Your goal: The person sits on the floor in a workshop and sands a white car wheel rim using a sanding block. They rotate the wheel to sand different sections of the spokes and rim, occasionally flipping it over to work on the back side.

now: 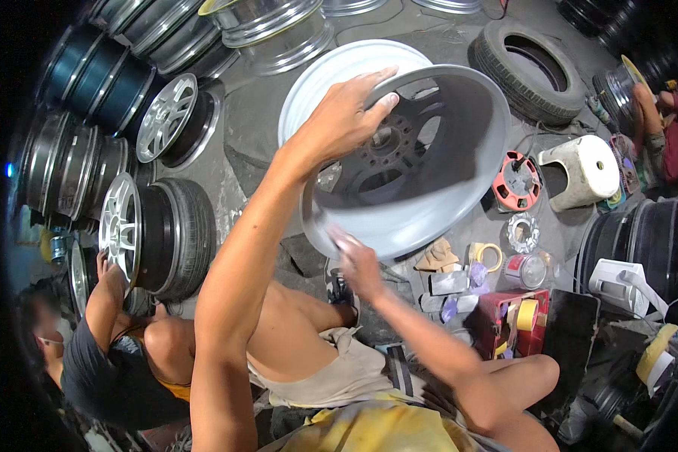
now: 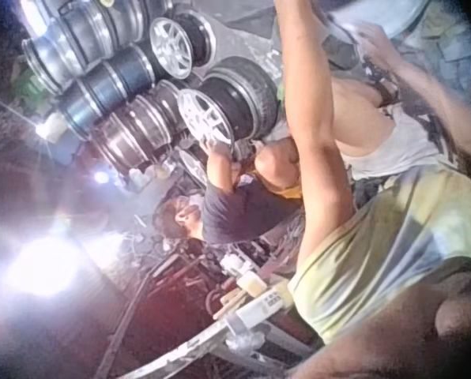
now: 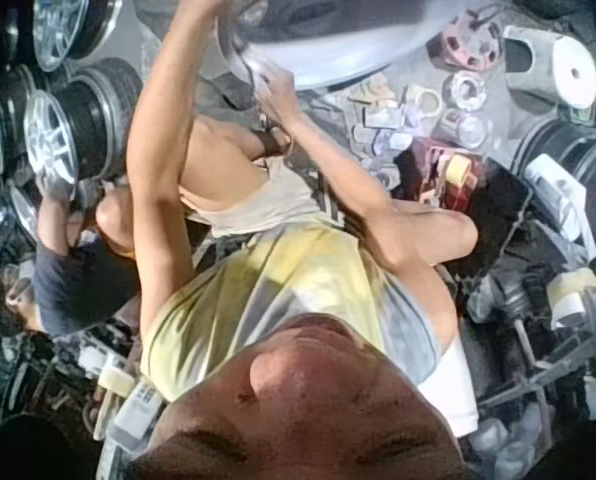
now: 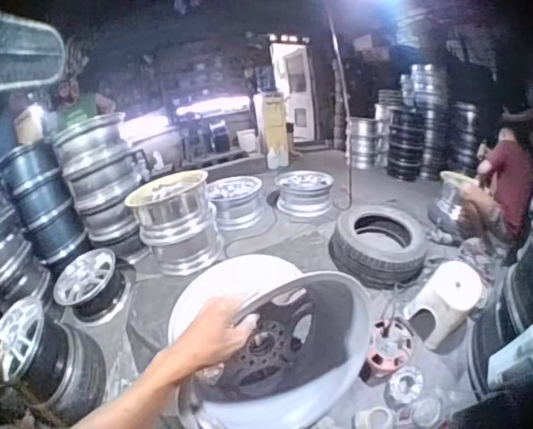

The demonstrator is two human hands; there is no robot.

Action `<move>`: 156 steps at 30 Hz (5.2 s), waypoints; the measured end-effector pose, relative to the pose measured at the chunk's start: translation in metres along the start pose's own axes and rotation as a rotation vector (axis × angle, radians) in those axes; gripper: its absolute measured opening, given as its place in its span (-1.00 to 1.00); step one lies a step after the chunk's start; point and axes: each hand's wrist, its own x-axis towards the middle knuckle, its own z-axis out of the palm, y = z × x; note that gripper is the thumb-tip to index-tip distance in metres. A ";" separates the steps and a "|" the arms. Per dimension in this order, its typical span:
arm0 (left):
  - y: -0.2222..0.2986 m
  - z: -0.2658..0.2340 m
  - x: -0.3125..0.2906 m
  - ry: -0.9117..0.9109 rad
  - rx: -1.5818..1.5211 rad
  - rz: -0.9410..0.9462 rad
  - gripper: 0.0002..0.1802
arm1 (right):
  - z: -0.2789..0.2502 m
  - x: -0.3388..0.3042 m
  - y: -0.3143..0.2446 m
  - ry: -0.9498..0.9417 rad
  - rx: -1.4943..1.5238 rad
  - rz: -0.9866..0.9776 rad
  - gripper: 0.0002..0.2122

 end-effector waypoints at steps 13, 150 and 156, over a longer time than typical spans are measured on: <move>-0.010 0.000 -0.005 -0.030 -0.276 0.019 -0.42 | 0.006 -0.008 0.148 -0.084 -0.296 -0.010 -0.60; -0.018 -0.008 -0.020 0.174 0.063 0.053 -0.32 | -0.038 0.123 0.078 -0.152 1.058 0.566 -0.69; -0.014 -0.008 -0.010 0.184 0.158 0.143 -0.30 | -0.080 0.106 0.179 0.168 0.181 0.451 -0.80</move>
